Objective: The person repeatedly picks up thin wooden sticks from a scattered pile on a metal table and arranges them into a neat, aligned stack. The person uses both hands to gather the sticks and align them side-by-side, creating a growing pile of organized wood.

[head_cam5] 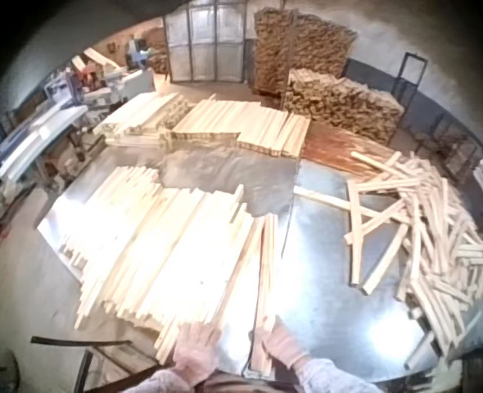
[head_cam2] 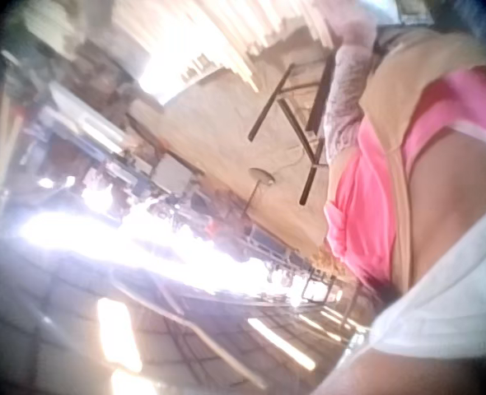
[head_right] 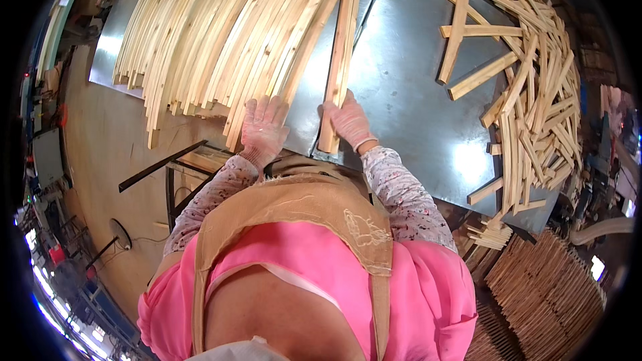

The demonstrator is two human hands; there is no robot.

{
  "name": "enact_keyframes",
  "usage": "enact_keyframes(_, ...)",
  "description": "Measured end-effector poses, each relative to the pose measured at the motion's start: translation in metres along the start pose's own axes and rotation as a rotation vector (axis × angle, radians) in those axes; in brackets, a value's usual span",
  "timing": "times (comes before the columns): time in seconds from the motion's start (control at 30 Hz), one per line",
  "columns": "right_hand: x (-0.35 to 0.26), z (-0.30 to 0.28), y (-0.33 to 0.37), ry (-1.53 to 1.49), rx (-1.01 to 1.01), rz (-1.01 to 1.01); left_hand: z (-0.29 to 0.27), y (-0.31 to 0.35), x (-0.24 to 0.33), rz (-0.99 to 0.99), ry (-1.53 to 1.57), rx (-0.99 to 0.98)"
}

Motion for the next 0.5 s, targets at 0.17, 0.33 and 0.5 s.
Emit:
enact_keyframes(0.17, -0.073, 0.064, 0.007, 0.515, -0.261, 0.069, 0.052, 0.003, -0.037, 0.057, 0.218, 0.760)
enact_keyframes(0.33, -0.078, 0.050, -0.026, 0.543, -0.183, -0.053, 0.023, 0.017, -0.047, -0.013, 0.380, 0.852)
enact_keyframes(0.5, -0.164, -0.065, -0.137, 0.702, 0.473, -0.569, 0.021, -0.013, -0.043, -0.155, 0.337, 0.794)
Point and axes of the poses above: each hand's wrist, its own y-axis away from the middle knuckle, its own z-axis out of the palm, x = y × z, the point moved 6 cm from there along -y, towards the middle knuckle, and after that the axes turned 3 degrees about -x, right-handed, at the moved point
